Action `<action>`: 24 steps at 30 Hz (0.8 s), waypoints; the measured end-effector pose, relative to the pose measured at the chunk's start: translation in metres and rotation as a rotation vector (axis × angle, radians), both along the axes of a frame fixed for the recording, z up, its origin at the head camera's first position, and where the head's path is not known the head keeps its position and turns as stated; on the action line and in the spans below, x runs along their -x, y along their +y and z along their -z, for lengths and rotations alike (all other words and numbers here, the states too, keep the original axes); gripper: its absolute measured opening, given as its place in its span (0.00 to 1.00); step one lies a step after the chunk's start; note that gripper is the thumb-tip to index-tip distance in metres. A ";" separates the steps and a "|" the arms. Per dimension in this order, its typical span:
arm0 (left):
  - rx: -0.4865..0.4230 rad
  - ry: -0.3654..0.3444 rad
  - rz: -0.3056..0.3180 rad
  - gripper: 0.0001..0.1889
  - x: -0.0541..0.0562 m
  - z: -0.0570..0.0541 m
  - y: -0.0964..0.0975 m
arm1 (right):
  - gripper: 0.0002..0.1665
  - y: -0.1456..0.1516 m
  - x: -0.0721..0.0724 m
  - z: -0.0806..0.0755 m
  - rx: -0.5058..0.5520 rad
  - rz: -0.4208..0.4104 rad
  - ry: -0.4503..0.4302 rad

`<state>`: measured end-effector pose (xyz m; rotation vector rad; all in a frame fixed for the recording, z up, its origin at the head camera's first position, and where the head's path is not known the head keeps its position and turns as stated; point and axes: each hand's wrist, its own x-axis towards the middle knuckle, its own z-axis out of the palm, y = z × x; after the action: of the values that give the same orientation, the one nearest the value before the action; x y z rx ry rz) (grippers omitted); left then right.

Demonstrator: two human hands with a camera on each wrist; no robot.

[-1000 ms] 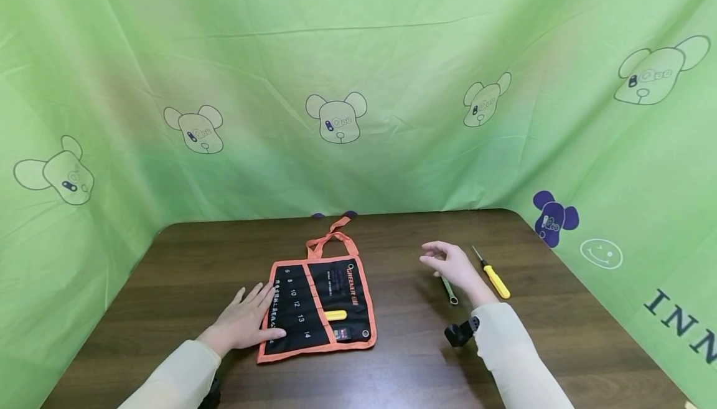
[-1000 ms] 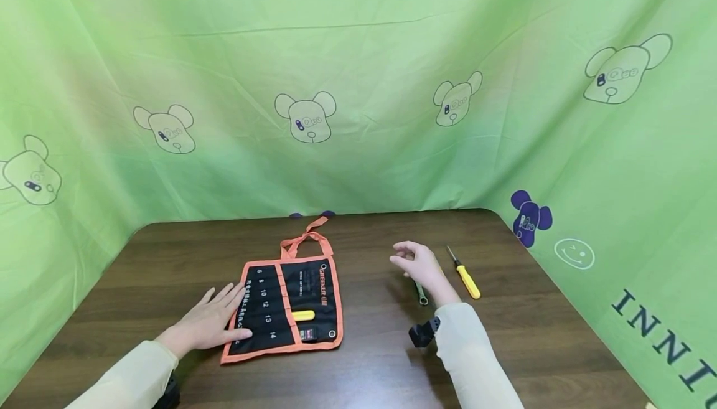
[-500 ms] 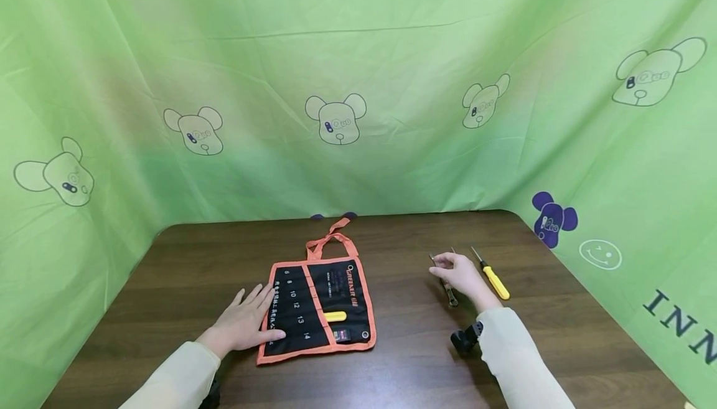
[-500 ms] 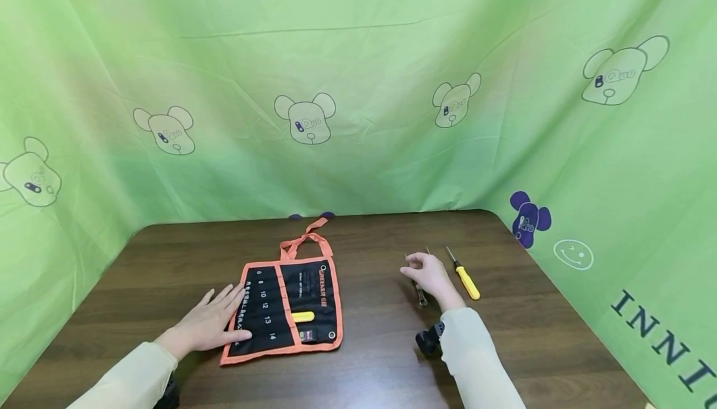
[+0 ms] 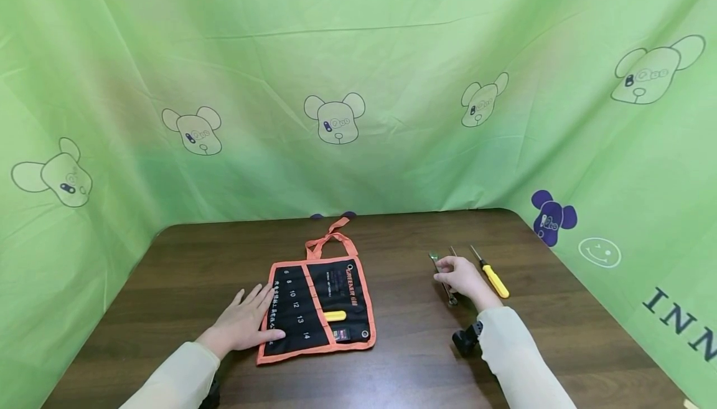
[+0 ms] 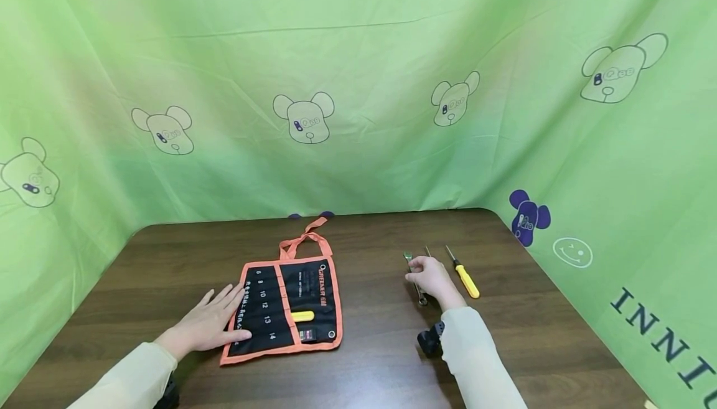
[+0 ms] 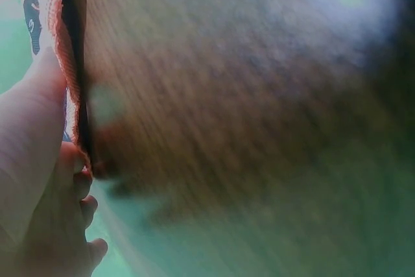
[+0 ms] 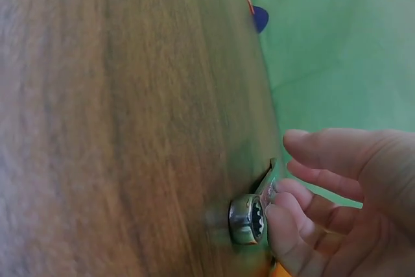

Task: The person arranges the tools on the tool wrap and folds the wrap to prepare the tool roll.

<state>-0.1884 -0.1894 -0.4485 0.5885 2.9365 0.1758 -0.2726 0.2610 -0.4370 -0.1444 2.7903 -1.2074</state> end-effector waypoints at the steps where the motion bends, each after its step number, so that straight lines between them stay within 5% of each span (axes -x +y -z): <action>1: 0.002 0.001 0.000 0.50 0.000 0.000 0.000 | 0.19 0.000 0.000 0.000 -0.010 0.001 0.004; 24: -0.017 0.012 0.020 0.50 0.001 0.003 -0.004 | 0.07 -0.004 0.001 0.008 -0.093 0.052 -0.021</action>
<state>-0.1897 -0.1932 -0.4519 0.6240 2.9422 0.1960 -0.2731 0.2569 -0.4451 -0.0518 2.8423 -1.0803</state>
